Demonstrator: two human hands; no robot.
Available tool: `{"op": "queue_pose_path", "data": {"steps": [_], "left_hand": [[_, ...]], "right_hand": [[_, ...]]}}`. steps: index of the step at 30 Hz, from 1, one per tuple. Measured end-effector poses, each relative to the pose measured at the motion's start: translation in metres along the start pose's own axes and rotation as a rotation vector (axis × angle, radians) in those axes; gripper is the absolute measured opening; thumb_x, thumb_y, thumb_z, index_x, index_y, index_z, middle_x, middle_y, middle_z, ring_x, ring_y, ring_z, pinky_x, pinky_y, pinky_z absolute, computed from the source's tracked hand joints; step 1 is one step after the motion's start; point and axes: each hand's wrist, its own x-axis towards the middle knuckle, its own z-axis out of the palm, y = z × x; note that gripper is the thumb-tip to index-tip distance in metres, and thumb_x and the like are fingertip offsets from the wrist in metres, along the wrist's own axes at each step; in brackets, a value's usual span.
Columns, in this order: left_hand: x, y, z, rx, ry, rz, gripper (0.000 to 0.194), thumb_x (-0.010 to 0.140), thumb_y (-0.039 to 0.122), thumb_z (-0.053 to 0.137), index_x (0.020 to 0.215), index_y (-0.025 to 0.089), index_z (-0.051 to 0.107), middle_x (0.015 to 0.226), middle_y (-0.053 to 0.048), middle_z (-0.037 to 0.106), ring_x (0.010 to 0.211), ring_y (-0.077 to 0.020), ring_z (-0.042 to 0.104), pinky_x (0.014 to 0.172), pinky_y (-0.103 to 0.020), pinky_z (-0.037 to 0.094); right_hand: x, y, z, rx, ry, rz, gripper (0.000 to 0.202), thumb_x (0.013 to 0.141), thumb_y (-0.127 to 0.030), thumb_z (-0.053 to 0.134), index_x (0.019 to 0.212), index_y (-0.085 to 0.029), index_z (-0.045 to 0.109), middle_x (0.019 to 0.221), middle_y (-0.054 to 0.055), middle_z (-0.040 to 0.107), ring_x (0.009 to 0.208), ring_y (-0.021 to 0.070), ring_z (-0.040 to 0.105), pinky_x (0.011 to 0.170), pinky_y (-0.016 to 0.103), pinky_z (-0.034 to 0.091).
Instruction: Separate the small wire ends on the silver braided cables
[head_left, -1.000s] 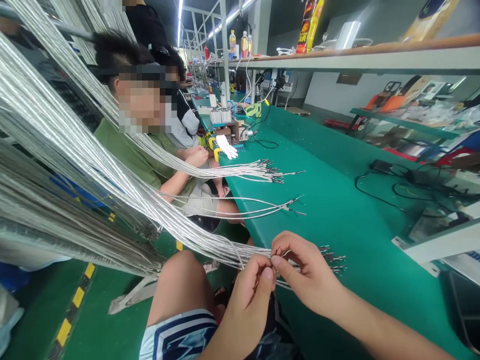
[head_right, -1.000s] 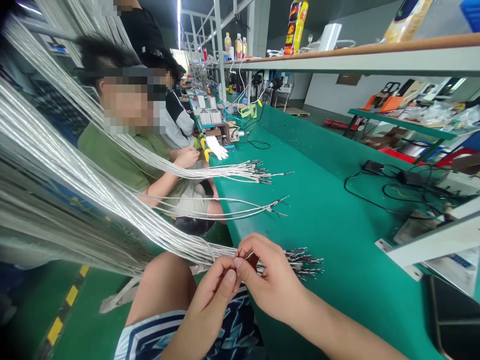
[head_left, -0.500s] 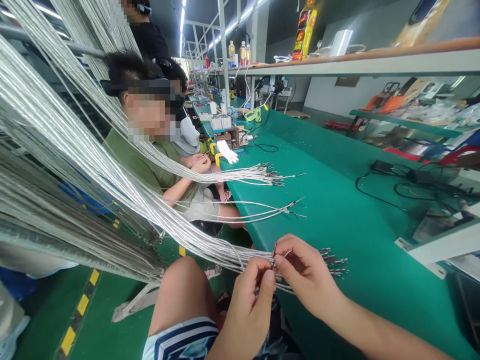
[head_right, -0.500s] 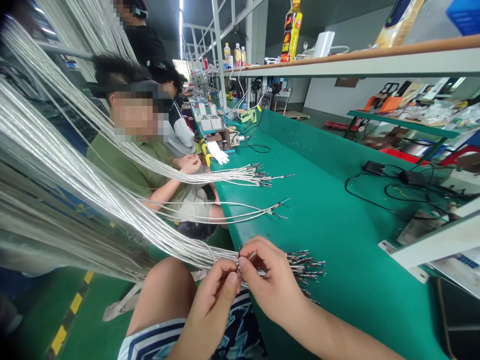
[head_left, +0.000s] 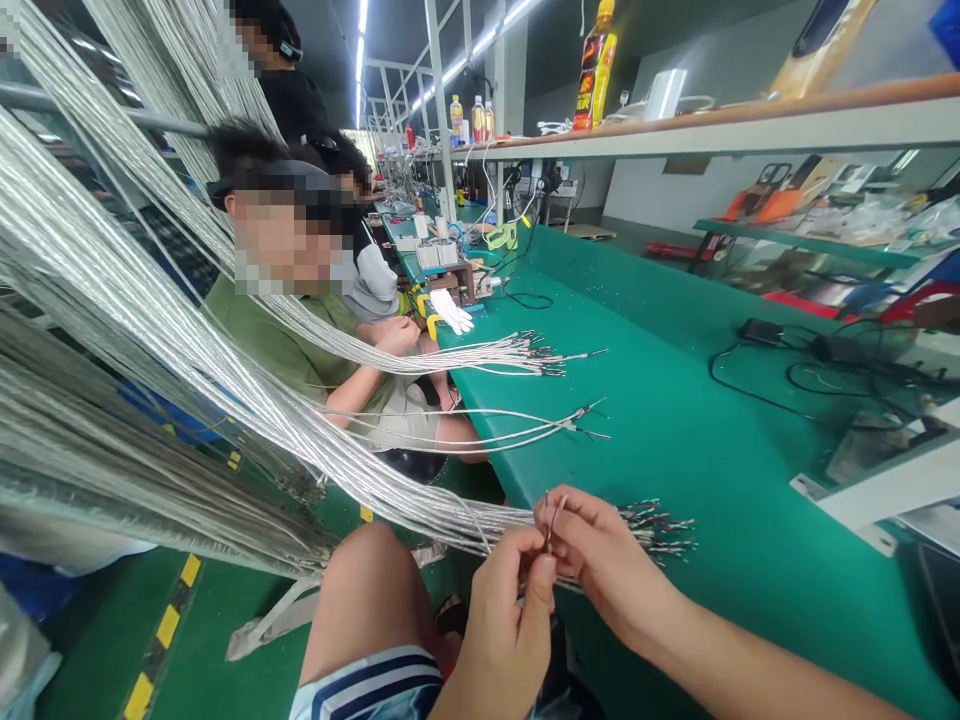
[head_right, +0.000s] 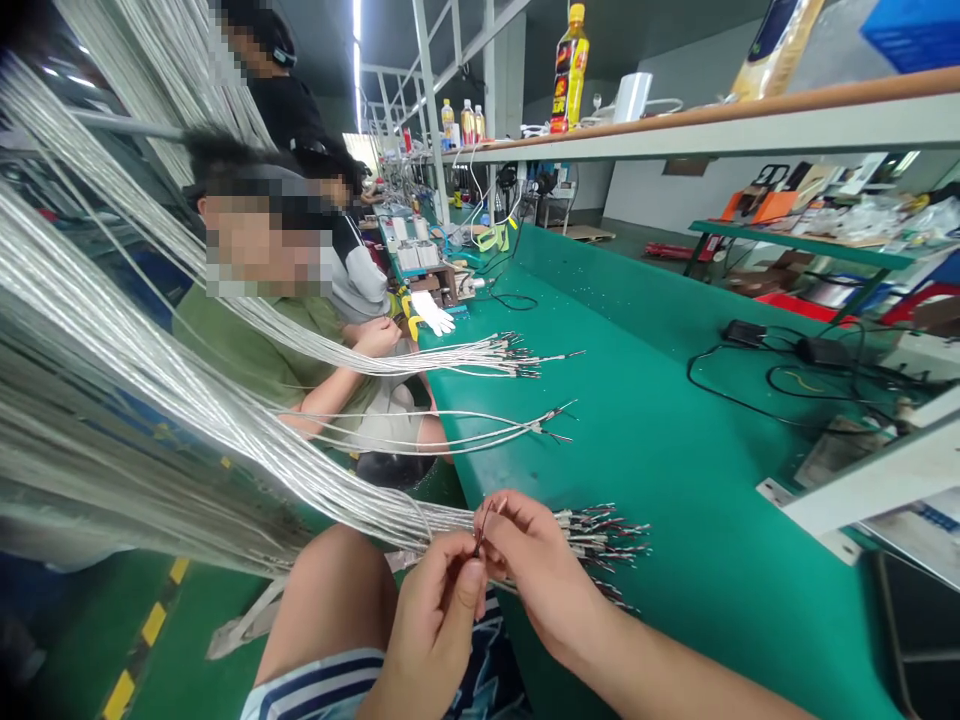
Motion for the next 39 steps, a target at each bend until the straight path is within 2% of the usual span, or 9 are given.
{"op": "queue_pose_path", "data": {"steps": [3,9,14,19,23,28,33,35,39], "left_hand": [[0.002,0.0,0.0,0.0,-0.008,-0.023,0.016,0.104,0.034,0.051,0.1,0.021,0.06,0.072,0.001,0.061,0.06,-0.0135,0.057,0.056,-0.023,0.042],[0.007,0.004,0.001,-0.018,0.05,-0.05,0.018,0.104,0.035,0.052,0.093,0.021,0.056,0.065,0.002,0.06,0.057,-0.0143,0.062,0.055,-0.023,0.048],[0.007,0.005,0.004,0.01,0.09,-0.017,0.017,0.102,0.031,0.054,0.089,0.021,0.057,0.071,0.0,0.062,0.06,-0.0157,0.063,0.057,-0.025,0.05],[0.004,0.005,0.004,-0.006,0.111,-0.038,0.012,0.101,0.029,0.055,0.091,0.021,0.056,0.074,0.0,0.063,0.062,-0.0156,0.067,0.058,-0.025,0.053],[0.004,0.008,0.005,-0.035,0.126,-0.039,0.012,0.101,0.028,0.056,0.091,0.022,0.054,0.071,0.002,0.062,0.057,-0.0144,0.067,0.056,-0.024,0.054],[0.002,0.01,0.004,-0.002,0.138,-0.001,0.013,0.1,0.025,0.056,0.087,0.021,0.055,0.069,0.004,0.06,0.056,-0.0129,0.064,0.054,-0.021,0.052],[0.0,0.005,0.003,0.099,0.166,0.019,0.005,0.095,0.018,0.06,0.092,0.021,0.061,0.081,0.0,0.066,0.07,-0.0146,0.066,0.066,-0.023,0.051],[0.001,0.004,0.004,0.123,0.174,0.021,0.007,0.094,0.016,0.06,0.09,0.021,0.063,0.083,-0.001,0.066,0.073,-0.0156,0.065,0.068,-0.024,0.051],[0.002,0.005,0.008,0.121,0.17,0.023,0.009,0.095,0.017,0.059,0.087,0.021,0.061,0.075,0.001,0.064,0.065,-0.0146,0.064,0.064,-0.024,0.05]], "right_hand": [[0.001,0.0,-0.005,-0.034,-0.001,-0.052,0.033,0.089,-0.046,0.074,0.078,-0.02,0.058,0.074,-0.002,0.051,0.062,0.0124,0.047,0.052,0.022,0.045],[-0.002,0.007,-0.006,-0.083,-0.062,-0.147,0.03,0.09,-0.049,0.072,0.088,-0.024,0.057,0.087,0.001,0.055,0.059,0.013,0.052,0.045,0.025,0.044],[-0.002,0.005,-0.003,-0.119,-0.035,-0.181,0.029,0.093,-0.045,0.069,0.084,-0.024,0.053,0.083,0.0,0.053,0.057,0.012,0.049,0.042,0.023,0.04],[-0.004,0.003,0.001,-0.148,-0.03,-0.16,0.03,0.097,-0.048,0.063,0.083,-0.023,0.053,0.085,0.0,0.055,0.053,0.0106,0.048,0.044,0.025,0.042],[-0.007,0.005,0.0,-0.256,-0.012,-0.203,0.031,0.098,-0.048,0.06,0.082,-0.023,0.053,0.083,0.0,0.055,0.053,0.0118,0.05,0.046,0.027,0.045],[-0.011,0.002,-0.005,-0.516,0.052,-0.299,0.02,0.098,-0.032,0.061,0.081,-0.023,0.058,0.082,0.003,0.057,0.061,0.0154,0.053,0.051,0.028,0.043],[-0.01,-0.006,-0.011,-0.749,0.069,-0.315,0.018,0.089,-0.012,0.063,0.075,-0.022,0.058,0.075,0.001,0.057,0.065,0.0173,0.053,0.057,0.03,0.041],[-0.008,-0.008,-0.013,-0.792,0.057,-0.312,0.019,0.087,-0.009,0.061,0.073,-0.022,0.057,0.073,0.0,0.057,0.063,0.0166,0.052,0.055,0.029,0.039],[-0.007,-0.012,-0.016,-0.798,0.046,-0.328,0.017,0.091,-0.013,0.058,0.077,-0.022,0.058,0.079,0.002,0.06,0.067,0.0172,0.055,0.057,0.029,0.042]]}}
